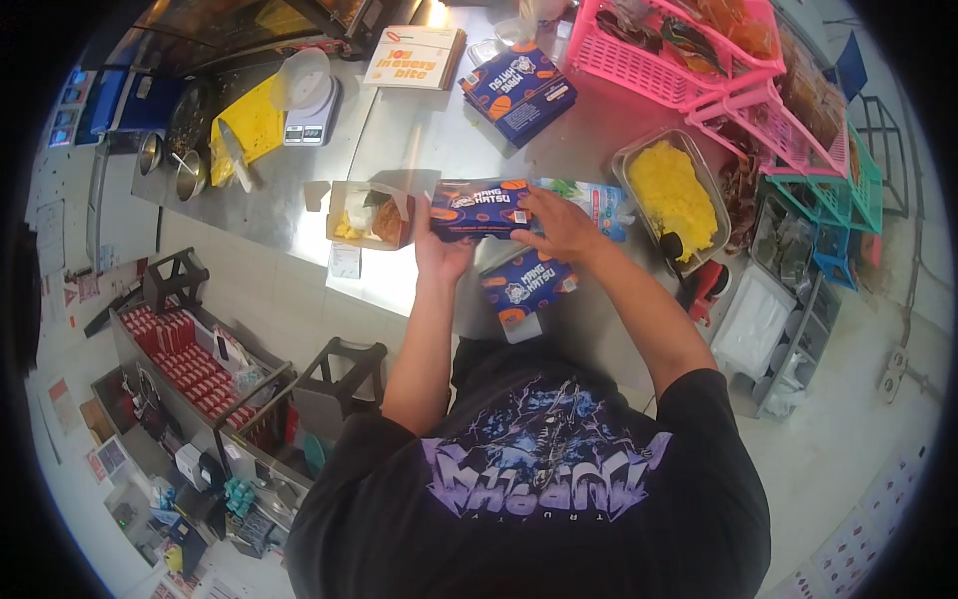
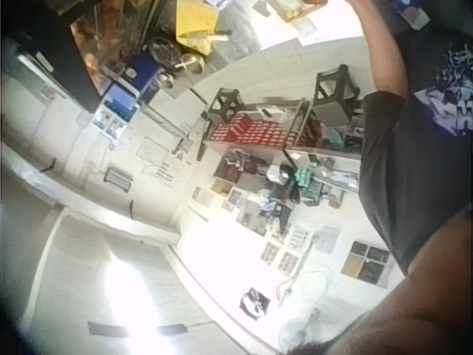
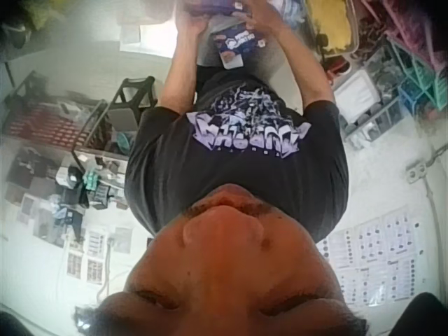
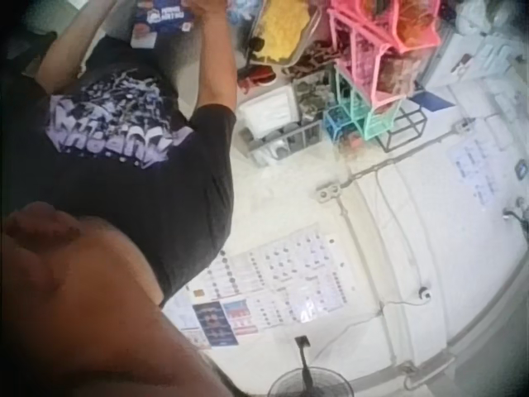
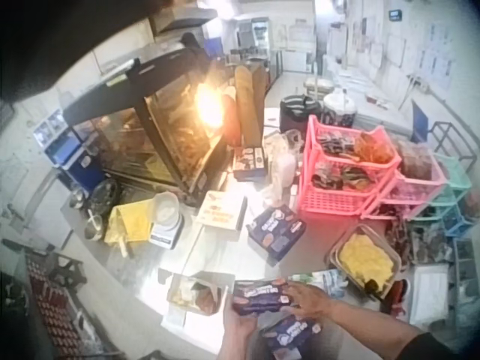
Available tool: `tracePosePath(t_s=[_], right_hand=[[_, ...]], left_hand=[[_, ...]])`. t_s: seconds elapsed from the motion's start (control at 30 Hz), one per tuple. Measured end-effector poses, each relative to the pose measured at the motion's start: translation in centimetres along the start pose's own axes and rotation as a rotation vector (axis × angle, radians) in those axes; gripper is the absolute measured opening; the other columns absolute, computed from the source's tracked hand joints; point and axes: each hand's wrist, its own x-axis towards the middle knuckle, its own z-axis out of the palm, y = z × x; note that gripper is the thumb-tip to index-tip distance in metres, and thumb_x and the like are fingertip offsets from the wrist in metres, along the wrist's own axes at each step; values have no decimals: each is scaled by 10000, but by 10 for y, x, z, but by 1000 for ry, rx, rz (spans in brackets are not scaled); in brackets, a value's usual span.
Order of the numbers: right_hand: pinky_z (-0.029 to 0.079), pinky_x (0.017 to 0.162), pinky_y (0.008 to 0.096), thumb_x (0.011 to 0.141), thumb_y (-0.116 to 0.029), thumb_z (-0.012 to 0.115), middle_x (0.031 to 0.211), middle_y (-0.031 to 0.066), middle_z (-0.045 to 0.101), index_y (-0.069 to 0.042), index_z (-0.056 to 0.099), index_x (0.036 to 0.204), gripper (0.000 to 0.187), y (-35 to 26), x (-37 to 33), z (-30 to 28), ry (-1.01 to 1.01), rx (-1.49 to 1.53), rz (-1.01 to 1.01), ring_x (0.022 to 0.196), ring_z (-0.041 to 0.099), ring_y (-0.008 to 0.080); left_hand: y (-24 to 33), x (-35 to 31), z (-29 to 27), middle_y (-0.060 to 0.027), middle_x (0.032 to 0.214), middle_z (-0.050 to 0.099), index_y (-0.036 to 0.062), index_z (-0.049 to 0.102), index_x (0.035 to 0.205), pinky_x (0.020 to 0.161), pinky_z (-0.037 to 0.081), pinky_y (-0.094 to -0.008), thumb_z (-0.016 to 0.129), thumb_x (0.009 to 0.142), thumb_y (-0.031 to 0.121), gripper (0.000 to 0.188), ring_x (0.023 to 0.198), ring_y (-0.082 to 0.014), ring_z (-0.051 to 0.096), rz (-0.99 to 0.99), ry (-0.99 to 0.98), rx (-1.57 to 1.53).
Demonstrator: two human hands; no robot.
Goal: The person prepares food for takeout by placing fried chicken and rice into containers, adding side items from a tray, marking a receipt, and sealing the containers in plastic bags.
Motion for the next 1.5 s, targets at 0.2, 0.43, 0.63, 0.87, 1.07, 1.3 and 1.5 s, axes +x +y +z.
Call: tracePosePath(t_s=[0.2, 0.43, 0.63, 0.87, 1.07, 1.3, 1.5], right_hand=[[469, 1126, 498, 980, -459, 713, 1499, 287, 539, -58, 565, 1374, 582, -2, 0, -6, -17, -14, 38, 1361, 556, 443], [458, 1144, 494, 1015, -411, 678, 1517, 264, 532, -65, 543, 1399, 534, -6, 6, -11, -116, -2, 27, 1378, 543, 432], [485, 1108, 497, 1009, -299, 698, 1490, 263, 544, -58, 494, 1413, 513, -18, 13, 0, 18, 6, 39, 1313, 581, 455], [513, 1052, 499, 1050, -214, 638, 1429, 280, 572, -27, 458, 1405, 440, -23, 23, 20, 102, 206, 106, 1268, 599, 472], [511, 1025, 499, 1083, -185, 568, 1353, 299, 601, -15, 446, 1401, 381, -27, 38, 17, 65, 281, 168, 1239, 609, 484], [528, 994, 468, 1093, -131, 509, 1323, 271, 638, -12, 486, 1359, 291, -13, 43, 24, 38, 437, 265, 1167, 664, 433], [551, 942, 437, 1070, -130, 551, 1164, 234, 704, -6, 518, 1307, 270, 12, 38, 48, 107, 266, 246, 1082, 713, 376]], left_hand=[[-3, 19, -10, -128, 1285, 674, 58, 595, 1321, 1008, 540, -460, 651, 921, 198, 428, 1154, -269, 665, -32, -86, -41], [11, 17, -45, -63, 1077, 707, 89, 550, 1350, 732, 462, -297, 821, 913, 226, 533, 920, -143, 675, 174, 93, 460], [60, 13, -17, -37, 1057, 699, 81, 618, 1328, 736, 435, -276, 736, 965, 328, 455, 877, -114, 632, 48, 106, 1234], [59, 32, -17, 9, 1023, 620, 203, 652, 1161, 729, 431, -318, 829, 918, 347, 333, 824, -134, 549, -132, 227, 339], [50, 39, -22, 22, 1103, 687, 181, 692, 1185, 820, 421, -324, 677, 1033, 392, 260, 973, -133, 605, -67, 198, 78], [26, 46, -45, -6, 1109, 731, 140, 658, 1278, 974, 493, -329, 672, 1057, 178, 226, 1075, -148, 664, 380, 294, 255], [11, 43, -67, -152, 1154, 700, -15, 638, 1343, 979, 511, -398, 619, 1081, 164, 318, 1118, -219, 653, 689, 255, 975]])
